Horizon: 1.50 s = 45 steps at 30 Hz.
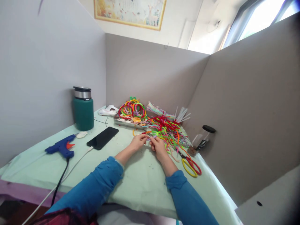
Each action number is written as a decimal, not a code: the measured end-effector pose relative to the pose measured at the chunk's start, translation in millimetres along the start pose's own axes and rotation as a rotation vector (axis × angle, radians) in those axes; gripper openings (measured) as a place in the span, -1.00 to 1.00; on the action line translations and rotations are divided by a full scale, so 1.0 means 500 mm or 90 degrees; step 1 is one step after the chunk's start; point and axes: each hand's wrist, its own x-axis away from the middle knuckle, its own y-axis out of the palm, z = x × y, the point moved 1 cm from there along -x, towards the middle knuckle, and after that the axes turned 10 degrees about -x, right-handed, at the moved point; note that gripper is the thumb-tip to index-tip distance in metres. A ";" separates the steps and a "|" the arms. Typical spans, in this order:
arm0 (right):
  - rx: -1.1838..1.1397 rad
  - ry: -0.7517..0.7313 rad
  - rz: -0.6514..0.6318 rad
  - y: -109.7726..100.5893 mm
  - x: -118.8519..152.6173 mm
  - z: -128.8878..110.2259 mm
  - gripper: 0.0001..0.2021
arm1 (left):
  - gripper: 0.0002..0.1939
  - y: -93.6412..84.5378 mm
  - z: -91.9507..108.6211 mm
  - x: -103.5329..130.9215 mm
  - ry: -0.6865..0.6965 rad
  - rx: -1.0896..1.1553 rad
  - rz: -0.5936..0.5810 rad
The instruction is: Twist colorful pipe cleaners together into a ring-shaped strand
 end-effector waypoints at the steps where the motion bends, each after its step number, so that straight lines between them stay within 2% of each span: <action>1: -0.005 0.001 0.004 -0.002 -0.002 0.002 -0.64 | -0.70 0.000 0.000 0.000 -0.003 0.000 -0.003; 5: -0.031 0.007 0.021 -0.008 -0.007 0.008 -0.64 | -0.69 0.000 0.003 0.002 -0.015 -0.008 -0.001; 16: -0.037 0.013 0.023 -0.009 -0.007 0.007 -0.64 | -0.73 0.001 0.000 0.003 0.040 -0.072 0.035; 22: -0.037 0.007 0.016 -0.009 -0.007 0.007 -0.63 | -0.76 -0.002 0.008 0.006 0.039 -0.082 0.013; 28: -0.030 0.009 0.018 -0.009 -0.005 0.006 -0.63 | -0.78 -0.001 0.001 0.003 0.030 -0.093 0.030; 32: -0.029 0.010 0.019 -0.007 -0.005 0.006 -0.62 | -0.78 0.000 0.003 0.003 -0.008 -0.023 -0.011; 38: -0.048 0.011 0.011 -0.006 -0.006 0.007 -0.62 | -0.77 -0.001 0.022 0.013 -0.114 0.107 -0.094; 45: -0.046 0.005 0.004 -0.008 -0.006 0.008 -0.62 | -0.70 0.001 0.015 0.013 -0.135 0.202 -0.154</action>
